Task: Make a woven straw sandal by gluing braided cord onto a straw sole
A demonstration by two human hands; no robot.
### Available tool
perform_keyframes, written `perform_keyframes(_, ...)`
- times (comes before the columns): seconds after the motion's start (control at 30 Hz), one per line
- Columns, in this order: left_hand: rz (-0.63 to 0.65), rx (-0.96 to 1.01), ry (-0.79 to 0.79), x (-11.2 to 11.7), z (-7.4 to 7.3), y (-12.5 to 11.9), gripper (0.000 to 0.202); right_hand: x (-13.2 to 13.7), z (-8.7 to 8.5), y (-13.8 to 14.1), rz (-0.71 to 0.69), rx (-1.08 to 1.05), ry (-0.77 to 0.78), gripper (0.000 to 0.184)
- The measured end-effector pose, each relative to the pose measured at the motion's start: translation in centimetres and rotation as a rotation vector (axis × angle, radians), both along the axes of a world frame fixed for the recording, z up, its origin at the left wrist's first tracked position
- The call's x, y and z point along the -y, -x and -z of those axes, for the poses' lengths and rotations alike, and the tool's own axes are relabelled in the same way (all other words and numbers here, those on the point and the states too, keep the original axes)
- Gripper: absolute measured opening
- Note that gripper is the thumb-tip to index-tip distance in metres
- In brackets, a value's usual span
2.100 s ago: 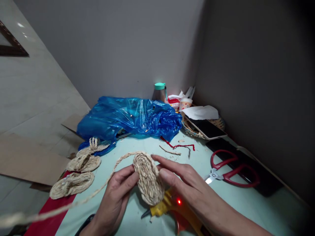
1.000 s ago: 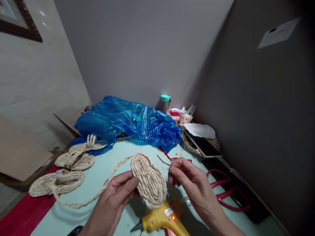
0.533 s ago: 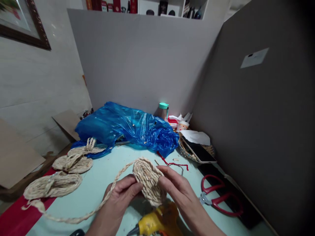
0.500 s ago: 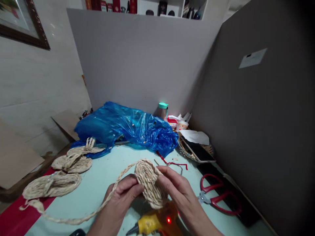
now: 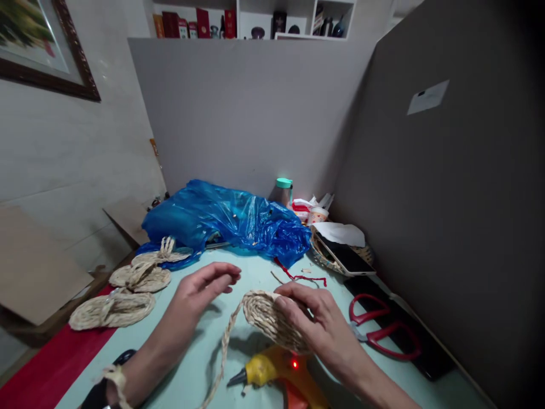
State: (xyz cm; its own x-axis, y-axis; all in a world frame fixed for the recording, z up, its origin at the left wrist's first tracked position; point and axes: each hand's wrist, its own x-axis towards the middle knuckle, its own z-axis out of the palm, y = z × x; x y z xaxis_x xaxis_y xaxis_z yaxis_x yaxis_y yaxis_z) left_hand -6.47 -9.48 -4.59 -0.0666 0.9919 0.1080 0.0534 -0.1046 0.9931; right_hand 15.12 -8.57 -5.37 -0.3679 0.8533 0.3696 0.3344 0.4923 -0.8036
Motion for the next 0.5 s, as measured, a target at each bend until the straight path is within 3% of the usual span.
perform_keyframes(0.07,0.125,-0.100,-0.020,0.9,-0.4,-1.1,0.017,0.5,0.5,0.6,-0.017,0.024,-0.079,0.021)
perform_keyframes(0.13,0.159,-0.103,-0.045,1.7,-0.4,-2.3,0.013,0.9,1.0,1.1,-0.033,0.034,-0.163,0.019)
perform_keyframes(0.5,0.088,0.131,0.054,4.6,1.9,-4.0,0.029,2.6,1.4,2.9,-0.007,-0.038,-0.455,0.012)
